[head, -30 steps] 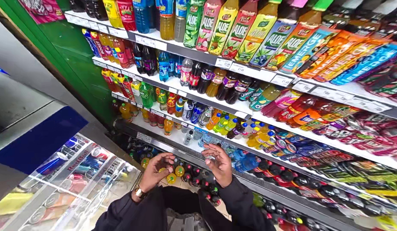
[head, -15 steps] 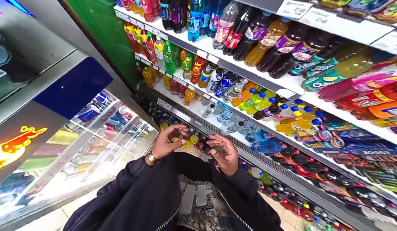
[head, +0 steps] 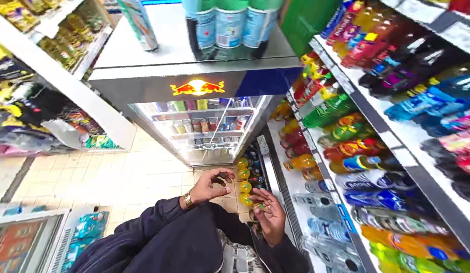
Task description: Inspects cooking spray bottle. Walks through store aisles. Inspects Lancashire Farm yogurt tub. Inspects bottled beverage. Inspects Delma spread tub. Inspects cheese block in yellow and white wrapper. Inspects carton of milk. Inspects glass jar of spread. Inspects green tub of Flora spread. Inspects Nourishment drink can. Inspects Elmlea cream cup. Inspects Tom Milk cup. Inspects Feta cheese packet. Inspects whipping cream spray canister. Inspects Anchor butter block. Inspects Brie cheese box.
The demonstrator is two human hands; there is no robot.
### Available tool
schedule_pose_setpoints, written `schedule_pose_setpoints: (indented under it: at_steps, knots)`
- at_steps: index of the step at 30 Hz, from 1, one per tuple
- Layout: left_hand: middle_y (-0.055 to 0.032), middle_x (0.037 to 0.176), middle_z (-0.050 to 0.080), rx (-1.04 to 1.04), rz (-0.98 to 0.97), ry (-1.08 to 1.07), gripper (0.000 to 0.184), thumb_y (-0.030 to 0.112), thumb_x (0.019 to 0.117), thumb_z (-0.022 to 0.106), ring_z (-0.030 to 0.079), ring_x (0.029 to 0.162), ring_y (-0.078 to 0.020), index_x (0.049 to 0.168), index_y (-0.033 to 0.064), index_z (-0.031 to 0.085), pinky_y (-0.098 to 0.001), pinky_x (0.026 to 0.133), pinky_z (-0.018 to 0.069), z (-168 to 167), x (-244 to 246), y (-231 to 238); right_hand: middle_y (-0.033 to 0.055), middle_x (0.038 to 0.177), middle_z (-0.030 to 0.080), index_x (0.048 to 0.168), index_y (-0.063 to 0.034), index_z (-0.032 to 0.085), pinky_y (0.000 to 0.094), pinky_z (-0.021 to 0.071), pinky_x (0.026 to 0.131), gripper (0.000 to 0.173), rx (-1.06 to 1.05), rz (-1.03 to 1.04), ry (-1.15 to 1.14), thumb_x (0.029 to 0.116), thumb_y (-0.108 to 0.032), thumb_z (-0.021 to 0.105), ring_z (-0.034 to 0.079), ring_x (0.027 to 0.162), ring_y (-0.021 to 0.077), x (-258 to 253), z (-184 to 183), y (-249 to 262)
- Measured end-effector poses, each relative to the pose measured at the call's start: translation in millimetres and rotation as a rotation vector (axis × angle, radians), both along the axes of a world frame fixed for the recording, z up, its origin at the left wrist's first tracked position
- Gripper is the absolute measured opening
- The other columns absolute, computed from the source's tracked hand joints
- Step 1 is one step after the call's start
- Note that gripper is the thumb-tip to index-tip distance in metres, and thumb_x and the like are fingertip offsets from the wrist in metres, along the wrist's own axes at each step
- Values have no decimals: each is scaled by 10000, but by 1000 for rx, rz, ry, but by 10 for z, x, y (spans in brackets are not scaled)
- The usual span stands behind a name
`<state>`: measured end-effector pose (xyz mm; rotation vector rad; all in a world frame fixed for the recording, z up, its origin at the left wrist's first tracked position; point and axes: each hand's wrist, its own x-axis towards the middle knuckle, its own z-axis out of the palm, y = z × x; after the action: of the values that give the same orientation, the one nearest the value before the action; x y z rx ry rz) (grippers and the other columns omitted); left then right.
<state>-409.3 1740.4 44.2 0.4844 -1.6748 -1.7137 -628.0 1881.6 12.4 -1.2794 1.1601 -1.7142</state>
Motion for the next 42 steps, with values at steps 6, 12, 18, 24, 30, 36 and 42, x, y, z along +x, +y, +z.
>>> schedule_pose_setpoints:
  at_steps: [6,12,18,24,30,36,42]
  knots:
    - [-135,1256,677,6,261,53,527,249,908,751,701,1049,-203,1332,-17,588,-383,865,606,-37,1061,-92,30,1268,703,1396,-264,599,309,614,860,510,32,237,62,920,-373,744,726,986,169,749,43,-593]
    - [-162,1245,680,17,611,8,519,233,902,721,702,1031,-186,1303,-71,593,-366,867,599,-109,2602,-123,-28,1280,699,1391,-291,596,292,616,859,519,62,543,102,914,-428,746,723,1008,140,2128,-17,-1447]
    - [-156,1229,687,-19,893,-16,527,279,906,725,696,1031,-180,1288,-65,606,-363,854,596,-109,4114,-196,-34,1298,689,1399,-297,593,297,616,864,518,-20,828,79,919,-424,742,719,1018,140,3796,-53,-2320]
    - [-136,1244,681,4,1122,30,508,261,914,741,692,1057,-181,1293,-49,604,-370,875,598,-91,5048,-34,25,1293,689,1419,-269,581,314,616,870,535,-21,1086,72,927,-409,736,722,1012,181,5047,53,-2858]
    - [-137,1247,682,63,1385,60,520,261,915,748,696,1061,-204,1315,-32,593,-389,883,602,-217,5559,148,54,1281,694,1417,-257,582,334,616,870,527,-22,1331,72,933,-403,730,723,1007,206,6082,21,-3320]
    - [-135,1251,682,63,1620,43,523,268,912,756,700,1053,-206,1321,-14,594,-389,875,605,-240,5980,-40,56,1283,691,1416,-250,580,323,615,857,535,-15,1491,6,922,-370,745,722,993,196,7080,-43,-4014]
    - [-139,1267,673,44,1741,54,516,231,910,753,695,1058,-207,1328,-22,586,-382,877,599,-72,6472,-856,58,1271,701,1417,-260,581,324,614,858,530,-39,1630,6,927,-395,731,727,990,202,7739,95,-4819]
